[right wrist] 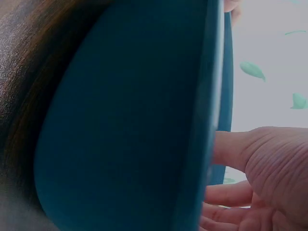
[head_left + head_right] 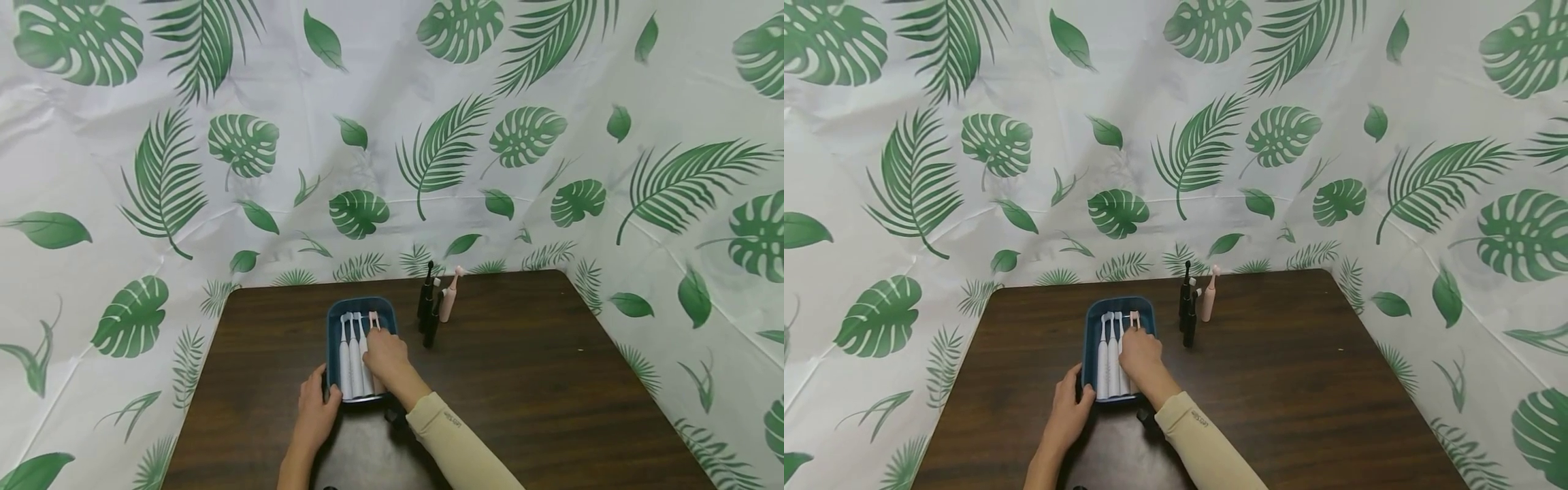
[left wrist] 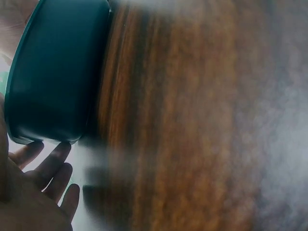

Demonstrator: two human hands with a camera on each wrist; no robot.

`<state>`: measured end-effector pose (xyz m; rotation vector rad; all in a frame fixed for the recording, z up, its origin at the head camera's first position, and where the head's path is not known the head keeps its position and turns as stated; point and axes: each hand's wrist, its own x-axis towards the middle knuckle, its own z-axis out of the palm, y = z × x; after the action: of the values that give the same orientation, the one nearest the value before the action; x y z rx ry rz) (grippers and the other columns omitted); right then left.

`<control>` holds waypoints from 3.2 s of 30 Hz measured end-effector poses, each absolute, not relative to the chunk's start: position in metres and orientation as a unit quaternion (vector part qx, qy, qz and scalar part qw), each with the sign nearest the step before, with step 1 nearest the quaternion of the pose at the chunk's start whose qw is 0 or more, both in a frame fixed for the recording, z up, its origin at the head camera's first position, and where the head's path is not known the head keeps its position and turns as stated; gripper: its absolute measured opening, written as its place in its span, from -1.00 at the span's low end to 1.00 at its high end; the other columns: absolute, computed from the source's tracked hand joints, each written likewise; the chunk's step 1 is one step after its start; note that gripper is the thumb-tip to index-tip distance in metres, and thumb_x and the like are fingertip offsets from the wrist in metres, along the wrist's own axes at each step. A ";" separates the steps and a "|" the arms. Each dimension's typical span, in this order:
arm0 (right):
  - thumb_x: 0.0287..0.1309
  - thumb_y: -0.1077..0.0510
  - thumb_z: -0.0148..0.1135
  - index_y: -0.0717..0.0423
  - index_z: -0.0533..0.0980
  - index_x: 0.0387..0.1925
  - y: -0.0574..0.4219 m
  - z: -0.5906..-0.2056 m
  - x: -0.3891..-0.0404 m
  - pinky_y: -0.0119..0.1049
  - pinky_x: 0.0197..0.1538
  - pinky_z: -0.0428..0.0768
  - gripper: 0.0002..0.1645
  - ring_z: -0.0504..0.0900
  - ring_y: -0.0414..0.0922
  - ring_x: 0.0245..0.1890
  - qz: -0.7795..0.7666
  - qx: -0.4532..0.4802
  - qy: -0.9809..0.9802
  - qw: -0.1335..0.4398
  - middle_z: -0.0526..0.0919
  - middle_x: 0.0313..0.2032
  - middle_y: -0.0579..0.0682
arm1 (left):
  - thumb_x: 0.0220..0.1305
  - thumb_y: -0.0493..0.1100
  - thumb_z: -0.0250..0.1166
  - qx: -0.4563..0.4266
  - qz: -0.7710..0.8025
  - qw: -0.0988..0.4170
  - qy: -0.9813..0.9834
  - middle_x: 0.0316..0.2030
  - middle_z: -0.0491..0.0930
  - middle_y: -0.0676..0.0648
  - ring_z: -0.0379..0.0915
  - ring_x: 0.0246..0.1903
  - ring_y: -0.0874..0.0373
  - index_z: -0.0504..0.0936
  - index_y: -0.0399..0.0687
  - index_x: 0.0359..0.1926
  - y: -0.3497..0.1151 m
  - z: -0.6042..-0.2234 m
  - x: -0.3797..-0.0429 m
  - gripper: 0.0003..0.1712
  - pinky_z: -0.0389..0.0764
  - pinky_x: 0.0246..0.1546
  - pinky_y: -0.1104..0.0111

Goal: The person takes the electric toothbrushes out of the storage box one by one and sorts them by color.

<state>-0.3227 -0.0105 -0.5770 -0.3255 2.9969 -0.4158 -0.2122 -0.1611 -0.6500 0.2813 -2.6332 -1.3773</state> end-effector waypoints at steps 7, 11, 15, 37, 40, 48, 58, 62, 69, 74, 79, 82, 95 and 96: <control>0.23 -0.01 0.48 0.20 0.70 -0.11 -0.009 -0.579 -0.325 0.10 -0.15 0.72 -0.63 0.75 0.11 -0.22 -0.137 -0.088 0.984 0.077 0.76 -0.18 0.12 | 0.44 -0.17 0.18 0.100 -0.464 0.066 -0.878 0.37 0.50 -0.39 0.36 0.35 -0.31 0.40 -0.30 0.49 -0.160 -0.648 -0.212 -0.34 0.39 0.32 -0.27; 0.22 -0.04 0.48 0.26 0.66 0.04 -0.010 -0.581 -0.327 0.10 -0.11 0.73 -0.49 0.76 0.13 -0.17 -0.137 -0.081 0.984 0.079 0.75 -0.14 0.14 | 0.44 -0.17 0.19 0.102 -0.465 0.066 -0.877 0.37 0.51 -0.39 0.36 0.34 -0.30 0.40 -0.29 0.49 -0.161 -0.646 -0.211 -0.34 0.39 0.32 -0.26; 0.24 -0.02 0.46 0.30 0.59 0.18 -0.011 -0.585 -0.328 0.12 -0.06 0.73 -0.38 0.76 0.14 -0.12 -0.143 -0.075 0.984 0.075 0.73 -0.06 0.18 | 0.44 -0.16 0.19 0.101 -0.464 0.065 -0.878 0.38 0.51 -0.39 0.37 0.34 -0.30 0.39 -0.29 0.50 -0.161 -0.646 -0.212 -0.34 0.39 0.33 -0.25; 0.18 -0.09 0.47 0.02 0.53 0.01 -0.004 -0.589 -0.319 0.02 -0.30 0.54 -0.53 0.59 -0.05 -0.48 -0.213 -0.091 0.971 0.059 0.68 -0.38 -0.04 | 0.45 -0.14 0.19 0.103 -0.462 0.057 -0.879 0.37 0.51 -0.40 0.39 0.32 -0.31 0.40 -0.28 0.50 -0.160 -0.648 -0.209 -0.34 0.42 0.30 -0.26; 0.22 -0.10 0.46 -0.04 0.53 0.06 -0.002 -0.583 -0.316 -0.06 -0.34 0.48 -0.53 0.55 -0.09 -0.51 -0.241 -0.088 0.965 0.052 0.65 -0.40 -0.08 | 0.45 -0.15 0.20 0.103 -0.461 0.058 -0.880 0.36 0.52 -0.40 0.39 0.32 -0.31 0.41 -0.28 0.49 -0.160 -0.648 -0.210 -0.34 0.42 0.30 -0.26; 0.26 -0.08 0.40 -0.13 0.52 0.21 0.009 -0.562 -0.307 -0.11 -0.31 0.50 -0.48 0.60 -0.16 -0.44 -0.320 -0.078 0.944 -0.008 0.81 -0.14 -0.08 | 0.45 -0.16 0.20 0.100 -0.459 0.064 -0.880 0.36 0.51 -0.42 0.37 0.33 -0.33 0.41 -0.32 0.48 -0.159 -0.648 -0.210 -0.35 0.41 0.31 -0.27; 0.29 -0.08 0.40 -0.14 0.51 0.21 0.036 -0.544 -0.300 -0.17 -0.35 0.40 -0.50 0.59 -0.18 -0.46 -0.391 -0.052 0.918 -0.035 0.82 0.04 -0.06 | 0.44 -0.18 0.19 0.101 -0.460 0.064 -0.880 0.38 0.50 -0.42 0.37 0.34 -0.32 0.41 -0.33 0.48 -0.159 -0.648 -0.210 -0.35 0.40 0.33 -0.26; 0.31 -0.06 0.40 -0.16 0.51 0.22 0.050 -0.541 -0.298 -0.18 -0.38 0.42 -0.51 0.59 -0.23 -0.47 -0.414 -0.044 0.908 -0.045 0.80 0.03 -0.11 | 0.44 -0.17 0.19 0.102 -0.460 0.065 -0.879 0.37 0.51 -0.41 0.37 0.33 -0.33 0.41 -0.33 0.48 -0.159 -0.648 -0.210 -0.35 0.39 0.32 -0.27; 0.36 -0.02 0.39 -0.18 0.50 0.24 0.072 -0.535 -0.297 -0.18 -0.29 0.63 -0.52 0.77 -0.25 -0.24 -0.439 -0.078 0.893 -0.067 0.79 0.06 -0.13 | 0.43 -0.15 0.18 0.101 -0.460 0.074 -0.879 0.37 0.51 -0.41 0.36 0.36 -0.34 0.41 -0.29 0.49 -0.159 -0.648 -0.213 -0.34 0.38 0.31 -0.29; 0.35 0.01 0.43 -0.18 0.51 0.25 0.085 -0.536 -0.294 -0.02 -0.09 0.70 -0.50 0.82 -0.20 -0.13 -0.443 -0.087 0.889 -0.084 0.79 0.08 -0.13 | 0.43 -0.16 0.18 0.100 -0.463 0.076 -0.878 0.38 0.51 -0.40 0.35 0.37 -0.34 0.41 -0.29 0.49 -0.159 -0.649 -0.214 -0.34 0.36 0.34 -0.30; 0.34 0.02 0.44 -0.18 0.50 0.27 0.097 -0.537 -0.289 0.04 -0.02 0.72 -0.49 0.81 -0.17 -0.09 -0.447 -0.093 0.885 -0.092 0.78 0.11 -0.12 | 0.43 -0.16 0.18 0.099 -0.463 0.075 -0.877 0.39 0.51 -0.38 0.34 0.39 -0.33 0.42 -0.28 0.49 -0.158 -0.648 -0.212 -0.34 0.33 0.35 -0.30; 0.35 0.03 0.43 -0.18 0.50 0.28 0.106 -0.537 -0.288 -0.03 -0.09 0.73 -0.49 0.81 -0.16 -0.10 -0.456 -0.090 0.881 -0.095 0.77 0.12 -0.11 | 0.42 -0.16 0.18 0.100 -0.464 0.076 -0.877 0.39 0.51 -0.38 0.34 0.39 -0.32 0.42 -0.27 0.49 -0.158 -0.648 -0.211 -0.34 0.32 0.36 -0.30; 0.38 0.11 0.42 -0.04 0.47 0.28 0.155 -0.542 -0.292 -0.07 -0.15 0.77 -0.49 0.82 0.05 -0.06 -0.473 -0.048 0.872 -0.116 0.75 0.16 0.09 | 0.45 -0.15 0.18 0.099 -0.468 0.065 -0.876 0.41 0.49 -0.37 0.32 0.39 -0.30 0.40 -0.26 0.50 -0.160 -0.649 -0.212 -0.34 0.32 0.35 -0.29; 0.38 0.10 0.42 -0.04 0.47 0.28 0.158 -0.543 -0.293 -0.06 -0.16 0.77 -0.49 0.82 0.06 -0.06 -0.473 -0.045 0.872 -0.116 0.75 0.17 0.10 | 0.45 -0.15 0.17 0.099 -0.468 0.063 -0.876 0.42 0.49 -0.36 0.32 0.40 -0.30 0.40 -0.25 0.51 -0.160 -0.650 -0.211 -0.34 0.32 0.36 -0.30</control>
<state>-0.2929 0.1577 -0.5429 -0.1542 2.9623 -1.6071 -0.2114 -0.1602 -0.6496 0.2985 -2.6457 -1.4151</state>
